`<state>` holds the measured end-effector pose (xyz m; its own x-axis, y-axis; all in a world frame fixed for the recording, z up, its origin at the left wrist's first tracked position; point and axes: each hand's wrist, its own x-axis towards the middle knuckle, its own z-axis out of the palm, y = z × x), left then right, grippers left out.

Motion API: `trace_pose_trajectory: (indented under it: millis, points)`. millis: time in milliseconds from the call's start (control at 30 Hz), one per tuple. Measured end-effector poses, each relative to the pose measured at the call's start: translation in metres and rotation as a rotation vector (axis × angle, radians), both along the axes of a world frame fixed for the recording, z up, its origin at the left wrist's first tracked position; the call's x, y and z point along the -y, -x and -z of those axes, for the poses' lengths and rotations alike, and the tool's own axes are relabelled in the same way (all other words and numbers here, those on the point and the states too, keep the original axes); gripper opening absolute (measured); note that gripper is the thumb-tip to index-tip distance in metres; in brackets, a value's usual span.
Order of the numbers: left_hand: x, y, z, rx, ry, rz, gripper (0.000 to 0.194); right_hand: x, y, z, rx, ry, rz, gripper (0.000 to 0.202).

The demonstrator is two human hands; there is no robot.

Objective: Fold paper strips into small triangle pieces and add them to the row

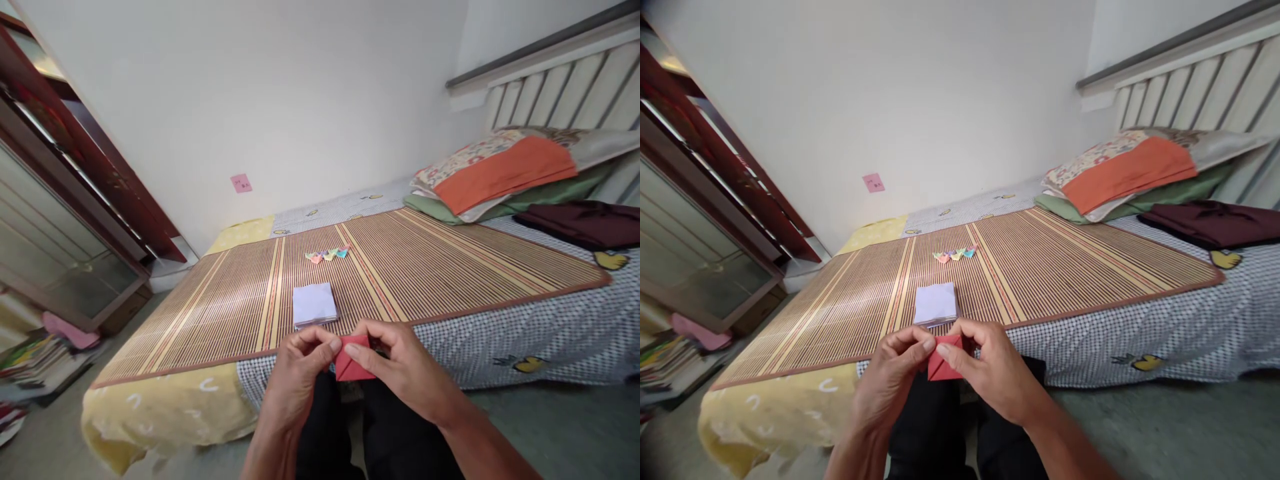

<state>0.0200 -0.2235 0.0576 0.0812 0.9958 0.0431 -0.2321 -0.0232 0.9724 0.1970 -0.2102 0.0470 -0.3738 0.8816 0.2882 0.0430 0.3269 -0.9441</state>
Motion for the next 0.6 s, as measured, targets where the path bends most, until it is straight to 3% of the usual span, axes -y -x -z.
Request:
trace_pose_trajectory:
  millis: [167,300,467,600]
  points:
    - [0.002,-0.003,0.003,-0.031,-0.069,-0.127,0.024,-0.002,0.01,0.007,-0.061,0.059,-0.022,0.014]
    - [0.0,-0.003,0.005,-0.024,-0.079,-0.152,0.026,-0.004,0.013,0.011,-0.111,0.049,-0.04,0.015]
    - [-0.001,-0.006,0.009,0.016,-0.093,-0.222,0.028,-0.006,0.021,0.016,-0.22,0.193,-0.093,0.018]
    - [-0.001,-0.009,0.013,0.081,-0.085,-0.301,0.029,-0.004,0.028,0.022,-0.222,0.205,-0.048,0.013]
